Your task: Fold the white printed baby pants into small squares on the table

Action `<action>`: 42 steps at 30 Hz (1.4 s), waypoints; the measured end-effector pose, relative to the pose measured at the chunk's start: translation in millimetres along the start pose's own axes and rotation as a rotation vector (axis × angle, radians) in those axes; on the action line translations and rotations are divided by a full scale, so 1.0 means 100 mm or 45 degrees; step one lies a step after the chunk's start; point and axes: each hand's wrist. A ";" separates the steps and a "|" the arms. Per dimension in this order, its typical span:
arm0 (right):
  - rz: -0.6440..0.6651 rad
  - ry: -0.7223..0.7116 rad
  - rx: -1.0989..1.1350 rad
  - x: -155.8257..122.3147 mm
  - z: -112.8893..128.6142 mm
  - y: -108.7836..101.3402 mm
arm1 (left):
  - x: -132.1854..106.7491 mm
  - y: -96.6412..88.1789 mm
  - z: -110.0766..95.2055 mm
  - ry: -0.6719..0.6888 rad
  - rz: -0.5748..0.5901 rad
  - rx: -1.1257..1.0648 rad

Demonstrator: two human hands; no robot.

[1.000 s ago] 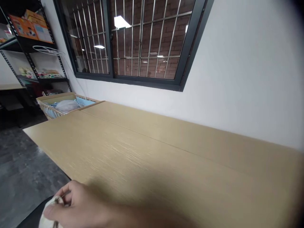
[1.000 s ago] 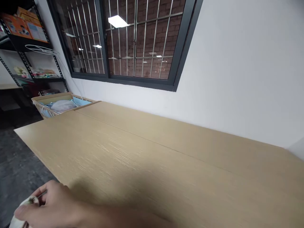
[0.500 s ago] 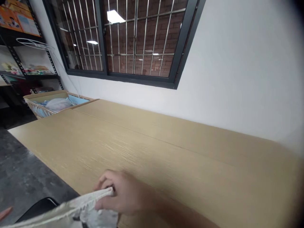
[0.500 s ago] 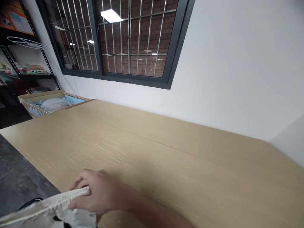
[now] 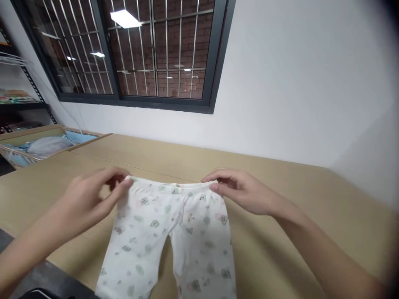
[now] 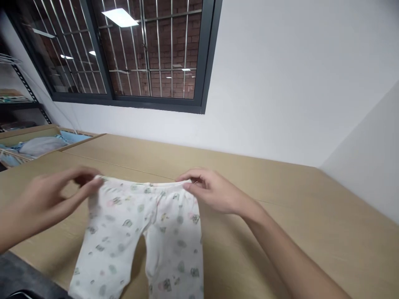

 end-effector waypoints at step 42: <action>-0.193 0.331 -1.063 1.05 -2.61 0.68 | 1.34 2.52 -0.36 -0.086 0.377 0.148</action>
Point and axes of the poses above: each hand's wrist, its own x-axis towards the middle knuckle, its own y-axis out of the palm, z = x × y, and after that the axes turned 3 degrees about -y, right-handed
